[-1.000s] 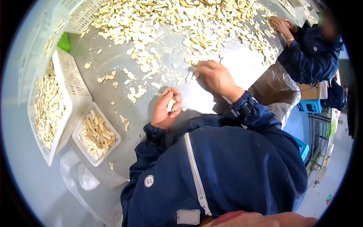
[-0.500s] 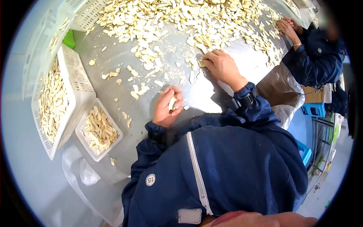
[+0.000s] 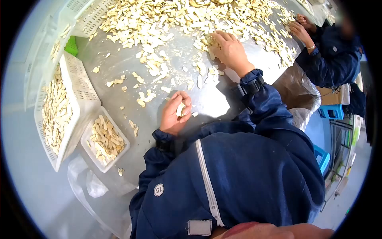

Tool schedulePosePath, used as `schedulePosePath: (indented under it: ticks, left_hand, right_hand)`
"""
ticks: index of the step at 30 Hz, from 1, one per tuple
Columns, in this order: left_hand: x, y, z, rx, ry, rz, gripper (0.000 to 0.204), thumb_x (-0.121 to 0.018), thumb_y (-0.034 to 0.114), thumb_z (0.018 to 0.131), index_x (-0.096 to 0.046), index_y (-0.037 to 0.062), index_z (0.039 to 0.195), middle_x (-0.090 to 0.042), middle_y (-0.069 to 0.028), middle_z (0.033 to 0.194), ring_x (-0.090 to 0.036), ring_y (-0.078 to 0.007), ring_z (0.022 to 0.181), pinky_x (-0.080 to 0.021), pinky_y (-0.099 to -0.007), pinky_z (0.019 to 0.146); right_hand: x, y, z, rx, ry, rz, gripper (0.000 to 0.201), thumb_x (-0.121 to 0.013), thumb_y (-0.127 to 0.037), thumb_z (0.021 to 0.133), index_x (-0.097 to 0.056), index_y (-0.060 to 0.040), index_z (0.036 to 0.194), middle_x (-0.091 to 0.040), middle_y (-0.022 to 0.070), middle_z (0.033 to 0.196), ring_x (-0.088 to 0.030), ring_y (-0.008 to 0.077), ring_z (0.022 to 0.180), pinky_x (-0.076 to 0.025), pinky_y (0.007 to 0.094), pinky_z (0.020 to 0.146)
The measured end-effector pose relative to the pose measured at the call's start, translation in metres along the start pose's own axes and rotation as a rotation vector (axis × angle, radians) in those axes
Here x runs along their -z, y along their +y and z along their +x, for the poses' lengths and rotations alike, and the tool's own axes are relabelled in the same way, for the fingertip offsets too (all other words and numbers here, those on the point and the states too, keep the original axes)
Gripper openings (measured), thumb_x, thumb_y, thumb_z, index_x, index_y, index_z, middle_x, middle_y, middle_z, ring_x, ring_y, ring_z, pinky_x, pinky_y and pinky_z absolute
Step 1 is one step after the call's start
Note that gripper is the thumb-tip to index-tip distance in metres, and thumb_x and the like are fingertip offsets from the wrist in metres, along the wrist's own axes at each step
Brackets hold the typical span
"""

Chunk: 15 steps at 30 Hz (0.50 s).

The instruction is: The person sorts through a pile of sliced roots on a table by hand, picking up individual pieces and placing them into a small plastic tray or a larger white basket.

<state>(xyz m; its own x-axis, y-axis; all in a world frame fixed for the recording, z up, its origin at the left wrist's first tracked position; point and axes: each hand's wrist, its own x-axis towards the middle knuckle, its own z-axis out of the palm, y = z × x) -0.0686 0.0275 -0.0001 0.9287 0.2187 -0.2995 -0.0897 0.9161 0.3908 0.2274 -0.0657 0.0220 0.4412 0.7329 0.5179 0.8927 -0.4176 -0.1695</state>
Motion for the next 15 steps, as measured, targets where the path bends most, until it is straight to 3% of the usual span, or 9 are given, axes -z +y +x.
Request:
schedulePosePath:
  ticks: [3, 4, 8, 11, 15]
  left_hand:
    - [0.002, 0.001, 0.0, -0.009, -0.01, -0.008, 0.018, -0.045, 0.019, 0.113, -0.057, 0.0057, 0.117, -0.056, -0.0055, 0.095, -0.049, -0.0085, 0.071, -0.036, -0.0199, 0.046]
    - [0.002, 0.0, -0.001, -0.007, -0.009, -0.011, 0.018, -0.045, 0.019, 0.113, -0.057, 0.0056, 0.117, -0.056, -0.0056, 0.095, -0.049, -0.0085, 0.071, -0.036, -0.0199, 0.046]
    - [0.003, 0.0, 0.002, 0.011, -0.033, -0.013, 0.018, -0.045, 0.019, 0.113, -0.057, 0.0055, 0.117, -0.056, -0.0053, 0.095, -0.048, -0.0083, 0.071, -0.036, -0.0195, 0.046]
    - [0.003, 0.0, 0.002, 0.023, -0.038, -0.019, 0.019, -0.045, 0.02, 0.113, -0.057, 0.0055, 0.117, -0.056, -0.0051, 0.096, -0.048, -0.0081, 0.071, -0.036, -0.0191, 0.046]
    - [0.003, 0.0, 0.003, 0.024, -0.047, -0.021, 0.019, -0.045, 0.02, 0.113, -0.056, 0.0063, 0.118, -0.056, -0.005, 0.097, -0.049, -0.0082, 0.071, -0.036, -0.019, 0.047]
  right_hand:
    - [0.003, 0.004, -0.001, -0.036, -0.257, 0.147, 0.028, -0.068, -0.027, 0.097, -0.072, -0.0127, 0.121, -0.074, 0.0109, 0.113, -0.068, 0.0323, 0.107, -0.053, 0.0422, 0.093]
    - [0.005, 0.009, -0.005, -0.044, -0.225, 0.225, 0.025, -0.068, -0.024, 0.096, -0.072, -0.0113, 0.117, -0.074, 0.0118, 0.107, -0.07, 0.0351, 0.099, -0.055, 0.0434, 0.086]
    - [0.044, 0.013, -0.026, -0.269, -0.194, 0.243, 0.022, -0.067, -0.019, 0.096, -0.07, -0.009, 0.115, -0.072, 0.0148, 0.107, -0.069, 0.0401, 0.095, -0.056, 0.0463, 0.083]
    - [0.056, 0.024, -0.041, -0.349, -0.185, 0.205, 0.024, -0.065, -0.015, 0.094, -0.07, -0.0103, 0.117, -0.071, 0.0151, 0.111, -0.068, 0.0394, 0.098, -0.056, 0.0447, 0.084]
    - [0.053, 0.023, -0.049, -0.155, -0.131, 0.01, 0.03, -0.062, -0.01, 0.092, -0.073, -0.0155, 0.12, -0.068, 0.0104, 0.128, -0.061, 0.0339, 0.123, -0.049, 0.0459, 0.102]
